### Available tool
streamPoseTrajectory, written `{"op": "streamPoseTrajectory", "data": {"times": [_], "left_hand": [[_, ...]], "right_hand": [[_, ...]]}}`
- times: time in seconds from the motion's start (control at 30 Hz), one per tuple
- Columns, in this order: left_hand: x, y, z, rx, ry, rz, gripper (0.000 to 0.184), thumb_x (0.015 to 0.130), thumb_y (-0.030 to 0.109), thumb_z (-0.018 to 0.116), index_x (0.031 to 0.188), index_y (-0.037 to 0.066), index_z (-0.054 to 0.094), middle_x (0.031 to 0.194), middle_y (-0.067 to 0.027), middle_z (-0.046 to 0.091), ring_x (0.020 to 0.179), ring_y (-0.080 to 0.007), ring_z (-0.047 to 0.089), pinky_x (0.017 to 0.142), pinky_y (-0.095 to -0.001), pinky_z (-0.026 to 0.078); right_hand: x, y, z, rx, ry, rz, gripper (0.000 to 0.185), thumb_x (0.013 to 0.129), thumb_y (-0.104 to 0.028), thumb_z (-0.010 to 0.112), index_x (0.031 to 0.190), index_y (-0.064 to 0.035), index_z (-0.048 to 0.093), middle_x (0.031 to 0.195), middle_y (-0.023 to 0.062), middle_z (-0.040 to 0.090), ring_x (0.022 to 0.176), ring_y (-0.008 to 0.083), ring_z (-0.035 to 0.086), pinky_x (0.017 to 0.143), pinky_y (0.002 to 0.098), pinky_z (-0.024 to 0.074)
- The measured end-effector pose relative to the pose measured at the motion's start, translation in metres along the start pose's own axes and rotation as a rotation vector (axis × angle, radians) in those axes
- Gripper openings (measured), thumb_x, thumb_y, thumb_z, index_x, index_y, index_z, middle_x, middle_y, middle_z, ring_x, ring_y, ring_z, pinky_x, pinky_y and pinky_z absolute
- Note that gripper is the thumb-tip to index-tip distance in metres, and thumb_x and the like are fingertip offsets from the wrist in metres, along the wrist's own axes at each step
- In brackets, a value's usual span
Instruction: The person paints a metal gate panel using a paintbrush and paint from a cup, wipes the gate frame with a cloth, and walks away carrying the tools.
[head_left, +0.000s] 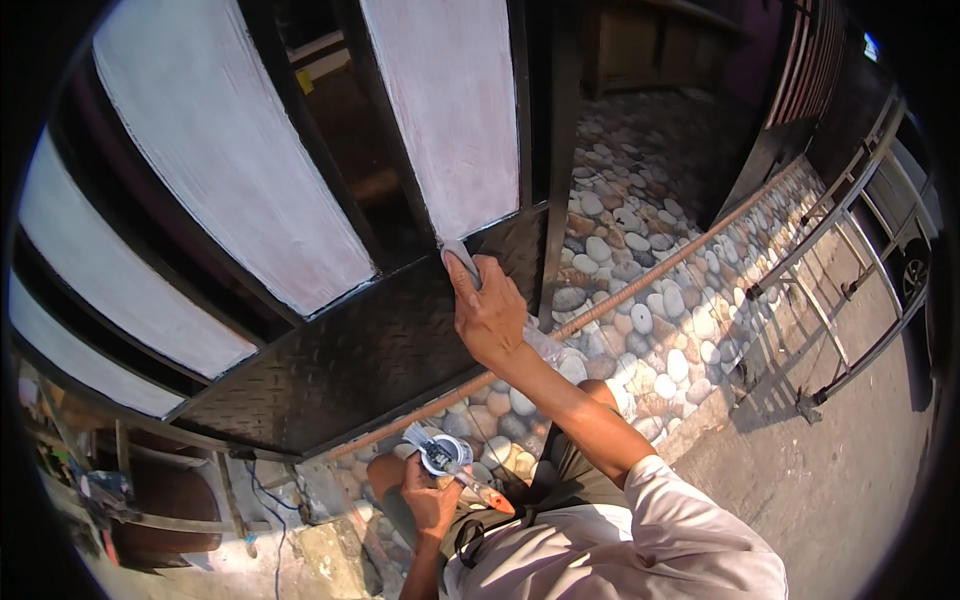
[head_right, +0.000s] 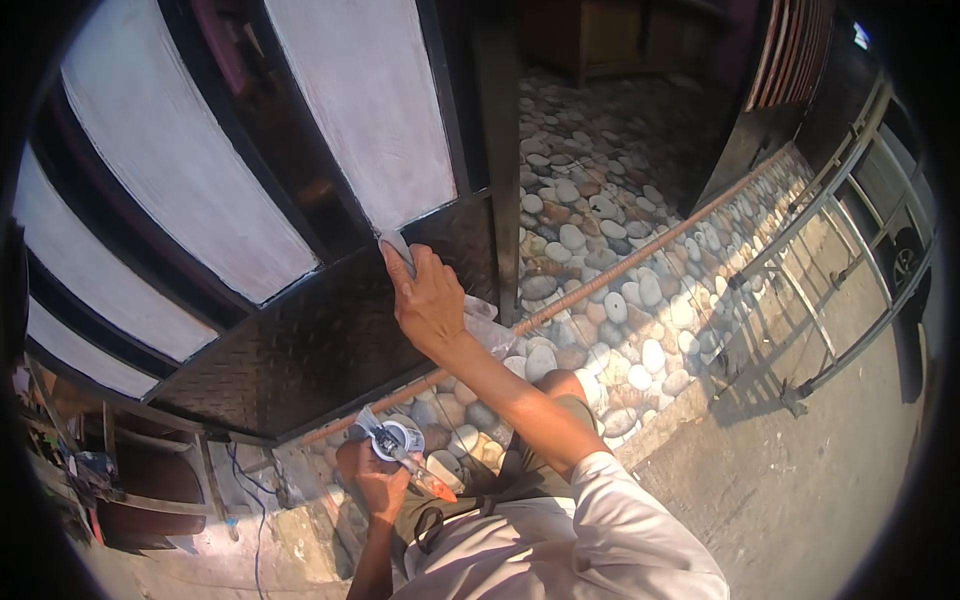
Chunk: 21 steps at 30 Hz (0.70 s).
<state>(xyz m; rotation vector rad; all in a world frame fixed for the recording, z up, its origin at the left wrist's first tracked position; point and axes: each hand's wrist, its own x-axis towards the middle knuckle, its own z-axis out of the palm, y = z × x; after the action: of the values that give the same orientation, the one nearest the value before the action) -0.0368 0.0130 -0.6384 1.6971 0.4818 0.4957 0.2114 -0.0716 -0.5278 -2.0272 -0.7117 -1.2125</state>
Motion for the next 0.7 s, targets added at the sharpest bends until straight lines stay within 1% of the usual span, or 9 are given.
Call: {"op": "streamPoseTrajectory", "data": {"times": [0.13,0.2,0.3,0.33,0.43,0.5,0.6,0.63,0.7], "left_hand": [[-0.002,0.000,0.002,0.006,-0.007,0.007,0.056,0.069,0.004,0.089,0.117,-0.003,0.060,0.104,-0.0076,0.071,0.094,-0.0141,0.067,0.085,-0.0290,0.054],[-0.003,0.001,0.004,-0.081,0.000,0.011,0.055,0.069,0.004,0.089,0.116,-0.003,0.060,0.104,-0.0077,0.071,0.094,-0.0138,0.067,0.085,-0.0291,0.054],[-0.003,-0.007,0.002,-0.003,-0.016,0.034,0.055,0.070,0.004,0.089,0.116,-0.003,0.059,0.105,-0.0082,0.070,0.094,-0.0135,0.066,0.085,-0.0294,0.054],[-0.003,-0.008,0.002,0.001,-0.022,0.033,0.055,0.070,0.004,0.089,0.116,-0.003,0.059,0.105,-0.0082,0.070,0.094,-0.0135,0.066,0.085,-0.0294,0.054],[-0.001,-0.004,0.006,0.019,-0.030,0.054,0.055,0.069,0.003,0.089,0.115,-0.004,0.059,0.104,-0.0084,0.070,0.094,-0.0139,0.066,0.084,-0.0298,0.055],[-0.002,-0.004,0.009,-0.123,-0.015,0.040,0.055,0.069,0.002,0.089,0.115,-0.004,0.059,0.104,-0.0088,0.070,0.095,-0.0143,0.066,0.085,-0.0299,0.054],[-0.002,-0.006,0.007,-0.076,-0.011,0.055,0.054,0.069,0.000,0.088,0.115,-0.005,0.059,0.105,-0.0089,0.070,0.094,-0.0146,0.066,0.086,-0.0296,0.054],[-0.003,-0.007,0.007,-0.069,-0.021,0.053,0.054,0.069,0.000,0.088,0.115,-0.005,0.059,0.105,-0.0089,0.070,0.094,-0.0146,0.066,0.086,-0.0296,0.054],[0.000,-0.006,0.008,-0.058,-0.054,0.097,0.053,0.070,-0.002,0.086,0.115,-0.005,0.058,0.105,-0.0087,0.070,0.094,-0.0143,0.066,0.086,-0.0295,0.053]], "right_hand": [[0.001,0.017,-0.006,-0.064,0.005,-0.007,0.053,0.083,-0.004,0.063,0.135,-0.0157,0.060,0.104,0.0108,0.056,0.083,0.0272,0.061,0.069,0.0386,0.0469],[-0.002,0.020,-0.003,-0.090,0.017,-0.013,0.054,0.083,-0.005,0.064,0.136,-0.0156,0.060,0.105,0.0109,0.057,0.083,0.0275,0.061,0.069,0.0388,0.0471],[-0.005,0.006,0.004,-0.012,0.023,0.085,0.058,0.082,-0.003,0.065,0.137,-0.0176,0.058,0.105,0.0108,0.057,0.084,0.0285,0.061,0.068,0.0393,0.0472],[-0.006,0.001,0.006,0.024,0.031,0.077,0.058,0.082,-0.002,0.065,0.136,-0.0184,0.059,0.104,0.0112,0.057,0.084,0.0289,0.061,0.068,0.0398,0.0473],[-0.002,0.019,-0.001,-0.038,0.038,0.017,0.056,0.082,-0.002,0.064,0.136,-0.0178,0.060,0.103,0.0116,0.057,0.084,0.0289,0.061,0.067,0.0395,0.0471],[0.000,0.032,-0.006,-0.089,0.055,0.030,0.055,0.082,-0.002,0.064,0.135,-0.0175,0.060,0.103,0.0113,0.057,0.084,0.0283,0.061,0.068,0.0385,0.0468],[-0.005,0.015,0.008,-0.002,0.093,0.058,0.054,0.084,-0.002,0.063,0.135,-0.0176,0.060,0.103,0.0107,0.057,0.084,0.0273,0.060,0.067,0.0376,0.0459],[-0.009,0.007,0.009,0.021,0.031,0.049,0.052,0.086,-0.003,0.061,0.135,-0.0174,0.061,0.104,0.0111,0.057,0.085,0.0272,0.060,0.067,0.0378,0.0454],[-0.008,0.015,0.006,-0.013,0.045,-0.030,0.050,0.087,-0.005,0.062,0.135,-0.0172,0.061,0.104,0.0106,0.057,0.083,0.0264,0.059,0.066,0.0376,0.0442]]}}
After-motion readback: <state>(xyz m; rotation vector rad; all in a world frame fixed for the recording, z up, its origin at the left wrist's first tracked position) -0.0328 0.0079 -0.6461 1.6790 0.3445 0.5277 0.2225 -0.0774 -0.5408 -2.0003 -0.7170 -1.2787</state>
